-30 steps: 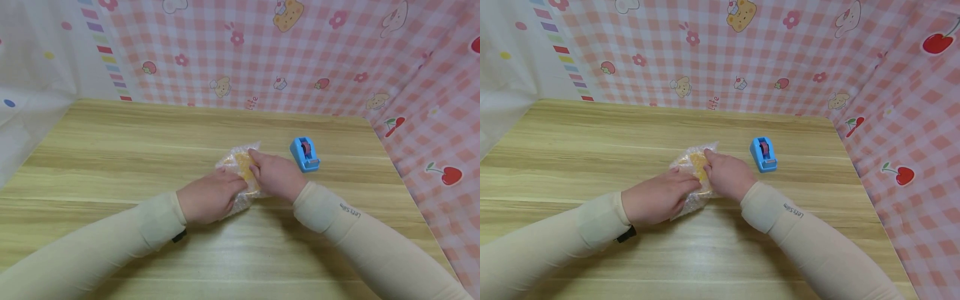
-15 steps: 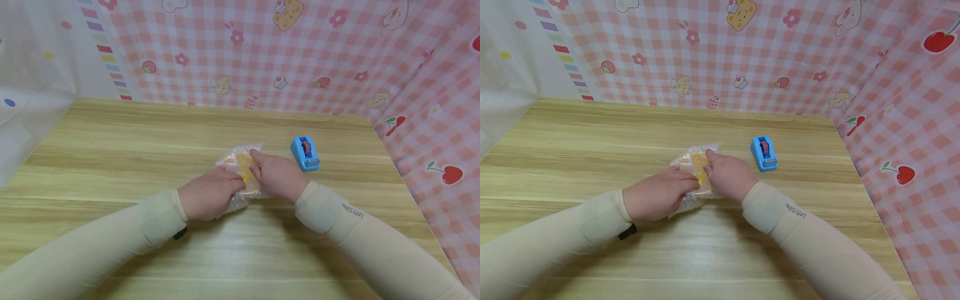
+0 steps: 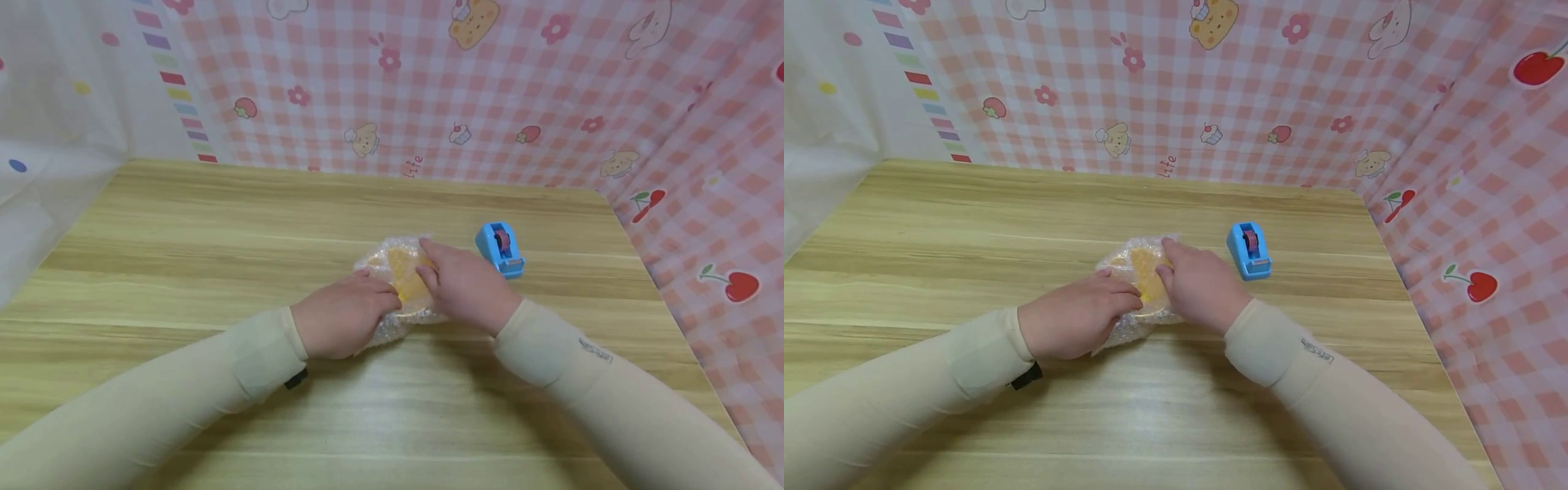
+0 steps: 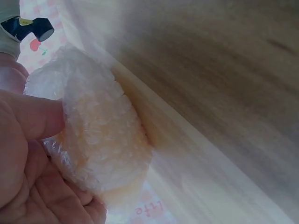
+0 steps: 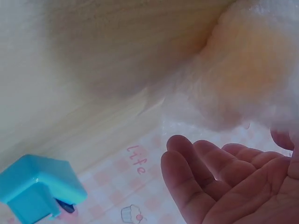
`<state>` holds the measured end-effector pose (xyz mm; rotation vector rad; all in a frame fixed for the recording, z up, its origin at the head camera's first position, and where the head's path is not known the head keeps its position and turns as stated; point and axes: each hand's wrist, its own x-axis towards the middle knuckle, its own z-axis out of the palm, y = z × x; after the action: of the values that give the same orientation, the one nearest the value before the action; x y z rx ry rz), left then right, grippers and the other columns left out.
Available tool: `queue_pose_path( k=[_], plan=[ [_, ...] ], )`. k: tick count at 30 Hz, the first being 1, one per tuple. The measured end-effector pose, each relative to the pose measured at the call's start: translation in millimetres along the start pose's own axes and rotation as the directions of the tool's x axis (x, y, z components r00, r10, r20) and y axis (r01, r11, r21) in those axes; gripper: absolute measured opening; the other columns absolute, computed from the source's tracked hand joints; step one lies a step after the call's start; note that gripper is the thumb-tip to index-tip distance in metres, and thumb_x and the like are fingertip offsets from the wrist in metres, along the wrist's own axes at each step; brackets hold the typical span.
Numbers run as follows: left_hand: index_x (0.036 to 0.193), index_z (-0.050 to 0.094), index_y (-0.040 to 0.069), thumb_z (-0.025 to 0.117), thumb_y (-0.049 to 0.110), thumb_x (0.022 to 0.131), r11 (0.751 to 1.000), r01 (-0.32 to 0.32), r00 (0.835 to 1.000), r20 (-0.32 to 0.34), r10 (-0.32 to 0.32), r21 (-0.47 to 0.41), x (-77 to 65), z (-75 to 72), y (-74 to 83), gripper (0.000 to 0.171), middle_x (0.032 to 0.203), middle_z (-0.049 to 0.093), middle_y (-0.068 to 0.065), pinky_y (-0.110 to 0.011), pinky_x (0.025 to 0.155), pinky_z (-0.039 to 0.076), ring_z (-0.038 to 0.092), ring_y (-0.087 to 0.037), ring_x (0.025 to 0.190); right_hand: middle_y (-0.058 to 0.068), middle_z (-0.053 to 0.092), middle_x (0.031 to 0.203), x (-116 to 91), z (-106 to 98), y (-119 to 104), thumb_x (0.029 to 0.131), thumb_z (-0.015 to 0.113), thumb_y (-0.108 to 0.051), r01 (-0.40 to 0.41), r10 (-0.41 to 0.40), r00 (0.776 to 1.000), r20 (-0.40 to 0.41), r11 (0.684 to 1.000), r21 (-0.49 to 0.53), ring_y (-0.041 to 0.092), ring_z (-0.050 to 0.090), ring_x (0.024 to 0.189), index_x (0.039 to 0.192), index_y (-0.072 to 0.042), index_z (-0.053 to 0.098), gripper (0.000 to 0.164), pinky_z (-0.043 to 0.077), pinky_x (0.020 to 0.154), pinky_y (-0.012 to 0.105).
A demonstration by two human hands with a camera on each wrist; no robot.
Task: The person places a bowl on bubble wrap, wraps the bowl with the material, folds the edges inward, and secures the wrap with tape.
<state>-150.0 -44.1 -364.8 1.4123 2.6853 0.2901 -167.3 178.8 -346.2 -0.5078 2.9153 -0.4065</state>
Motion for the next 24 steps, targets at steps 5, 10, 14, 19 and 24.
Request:
queue_pose_path(
  k=[5,10,14,19,24],
  plan=[
    [0.123,0.07,0.005,0.056,0.0,0.101,1.0,-0.007,1.0,0.005,0.007,0.007,0.4,-0.7,0.5,0.026,0.121,0.072,-0.006,-0.05,0.125,0.04,0.064,-0.024,0.125,0.017,0.05,0.16,-5.0,-5.9,7.5,0.112,0.046,-0.035,-0.051,0.051,0.999,-0.005,0.998,0.044,0.036,0.053,0.145,0.161,-0.005,0.039,0.058,0.045,0.119,0.055],
    [0.121,0.07,0.006,0.057,0.001,0.101,1.0,0.002,1.0,0.02,-0.002,-0.001,0.7,-1.9,1.6,0.024,0.119,0.073,-0.005,-0.05,0.125,0.04,0.065,-0.023,0.123,0.018,0.052,0.159,-8.5,-9.6,16.5,0.113,0.043,-0.034,-0.073,0.074,0.997,-0.02,0.995,0.063,0.036,0.055,0.143,0.16,-0.004,0.041,0.056,0.046,0.118,0.056],
    [0.121,0.07,0.006,0.057,0.004,0.103,1.0,0.017,0.999,0.033,-0.016,-0.007,0.2,-2.8,2.3,0.023,0.122,0.073,-0.006,-0.052,0.126,0.038,0.064,-0.024,0.127,0.021,0.057,0.153,-11.1,-11.3,23.1,0.113,0.043,-0.033,-0.062,0.064,0.997,-0.047,0.996,0.057,0.036,0.063,0.133,0.158,-0.001,0.044,0.055,0.051,0.113,0.056],
    [0.12,0.07,0.006,0.055,0.007,0.105,1.0,0.012,1.0,0.028,-0.012,-0.003,0.3,-1.6,1.9,0.021,0.123,0.073,-0.006,-0.052,0.126,0.038,0.064,-0.025,0.128,0.025,0.064,0.142,-14.1,-14.0,30.8,0.112,0.043,-0.028,-0.058,0.06,0.996,-0.068,0.998,0.04,0.034,0.071,0.113,0.155,0.001,0.046,0.052,0.054,0.108,0.057],
    [0.118,0.071,0.006,0.055,0.008,0.106,1.0,-0.002,1.0,0.018,0.002,0.01,-0.1,-1.4,2.0,0.02,0.118,0.074,-0.005,-0.052,0.125,0.039,0.066,-0.024,0.123,0.024,0.057,0.152,-15.7,-20.2,38.7,0.113,0.041,-0.027,-0.094,0.095,0.994,-0.056,0.995,0.012,0.041,0.058,0.138,0.155,0.001,0.047,0.051,0.046,0.117,0.06]
  ],
)
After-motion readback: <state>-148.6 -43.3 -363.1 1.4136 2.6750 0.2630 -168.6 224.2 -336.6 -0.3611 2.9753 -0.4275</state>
